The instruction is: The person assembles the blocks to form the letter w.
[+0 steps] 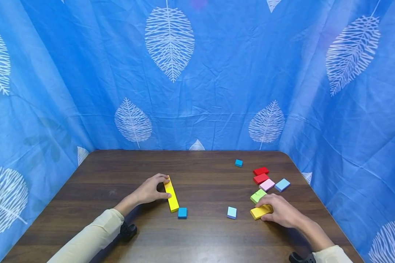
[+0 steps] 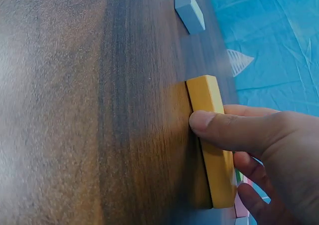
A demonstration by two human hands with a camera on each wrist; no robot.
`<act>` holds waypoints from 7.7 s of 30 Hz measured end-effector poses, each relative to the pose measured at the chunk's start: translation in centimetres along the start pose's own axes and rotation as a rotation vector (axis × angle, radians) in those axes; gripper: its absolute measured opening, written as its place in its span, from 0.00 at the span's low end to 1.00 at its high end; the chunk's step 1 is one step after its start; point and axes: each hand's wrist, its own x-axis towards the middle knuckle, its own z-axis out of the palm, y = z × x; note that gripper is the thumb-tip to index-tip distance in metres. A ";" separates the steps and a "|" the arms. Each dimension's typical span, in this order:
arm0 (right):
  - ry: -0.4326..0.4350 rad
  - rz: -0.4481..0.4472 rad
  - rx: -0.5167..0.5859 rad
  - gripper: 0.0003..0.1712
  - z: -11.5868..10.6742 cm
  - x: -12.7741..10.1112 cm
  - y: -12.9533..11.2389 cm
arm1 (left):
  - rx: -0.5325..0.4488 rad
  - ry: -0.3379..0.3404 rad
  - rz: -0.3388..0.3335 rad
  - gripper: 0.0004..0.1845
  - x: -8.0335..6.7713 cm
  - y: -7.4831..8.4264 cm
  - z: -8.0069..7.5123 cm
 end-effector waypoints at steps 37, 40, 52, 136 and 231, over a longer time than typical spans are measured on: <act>-0.074 -0.035 -0.059 0.23 -1.8 4.6 1.4 | 0.020 0.007 -0.001 0.33 0.1 0.0 0.1; -0.107 -0.061 -0.078 0.24 -2.1 5.2 1.2 | 0.018 0.007 0.004 0.33 0.2 -0.1 0.1; -0.160 -0.141 -0.077 0.22 -3.2 8.1 -1.0 | 0.022 0.002 -0.004 0.33 0.0 -0.2 0.1; -0.003 0.203 0.446 0.18 8.3 16.2 -11.3 | -0.008 0.004 -0.007 0.32 0.1 -0.2 0.0; 0.094 0.339 0.362 0.33 -2.5 7.5 0.5 | 0.000 0.006 -0.010 0.33 0.1 0.2 -0.2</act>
